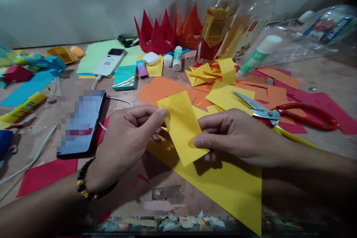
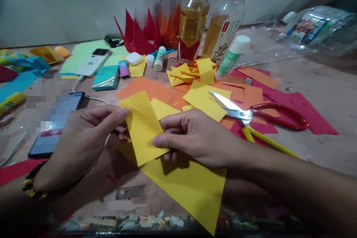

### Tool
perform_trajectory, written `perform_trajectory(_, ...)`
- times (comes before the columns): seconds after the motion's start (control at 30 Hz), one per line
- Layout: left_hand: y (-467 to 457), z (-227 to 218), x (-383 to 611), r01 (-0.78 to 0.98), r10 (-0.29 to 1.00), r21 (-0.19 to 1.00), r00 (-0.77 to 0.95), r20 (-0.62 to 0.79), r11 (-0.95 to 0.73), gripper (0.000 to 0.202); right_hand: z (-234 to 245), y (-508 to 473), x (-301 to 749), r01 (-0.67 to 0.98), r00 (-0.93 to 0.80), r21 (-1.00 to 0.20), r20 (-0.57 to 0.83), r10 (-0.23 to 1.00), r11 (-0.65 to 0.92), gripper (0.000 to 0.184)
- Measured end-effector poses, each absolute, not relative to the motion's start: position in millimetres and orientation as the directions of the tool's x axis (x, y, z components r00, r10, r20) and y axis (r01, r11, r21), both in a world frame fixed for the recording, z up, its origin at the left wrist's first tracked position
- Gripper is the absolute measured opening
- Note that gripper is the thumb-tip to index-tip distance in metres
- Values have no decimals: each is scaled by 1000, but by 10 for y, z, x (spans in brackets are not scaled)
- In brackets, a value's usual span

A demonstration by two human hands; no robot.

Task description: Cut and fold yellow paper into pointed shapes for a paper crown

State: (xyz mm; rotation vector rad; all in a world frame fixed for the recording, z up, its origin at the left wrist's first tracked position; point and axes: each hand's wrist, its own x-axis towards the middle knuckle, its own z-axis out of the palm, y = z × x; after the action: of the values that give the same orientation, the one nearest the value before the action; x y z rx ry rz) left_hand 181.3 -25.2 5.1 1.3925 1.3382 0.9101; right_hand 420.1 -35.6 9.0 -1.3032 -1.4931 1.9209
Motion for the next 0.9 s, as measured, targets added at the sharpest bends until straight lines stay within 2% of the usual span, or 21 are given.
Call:
perform_trajectory(0.07,-272,83,1809,223,964,967,205,-171,124,29,96,-359,4201,224,-480,-914,-406,778,-339,26)
perform_trajectory(0.17,-310,149,1819,224,859,930,367,-357,291,33,88,-357,4214,174,-413,-937,-348,842,-302,28)
perform_trajectory(0.23,-330,178,1835,255,815,897,382,-436,360,33,73,-353,4226,138,-382,-944,-329,864,-299,30)
perform_trajectory(0.5,-338,159,1852,261,837,896,336,-433,358,29,40,-348,4227,129,-370,-926,-378,849,-356,28)
perform_trajectory(0.73,-343,155,1866,252,767,870,412,-492,423,31,25,-392,4228,148,-279,-950,-307,910,-275,37)
perform_trajectory(0.9,-349,165,1891,191,760,884,453,-466,427,30,23,-379,4235,152,-252,-947,-315,915,-284,33)
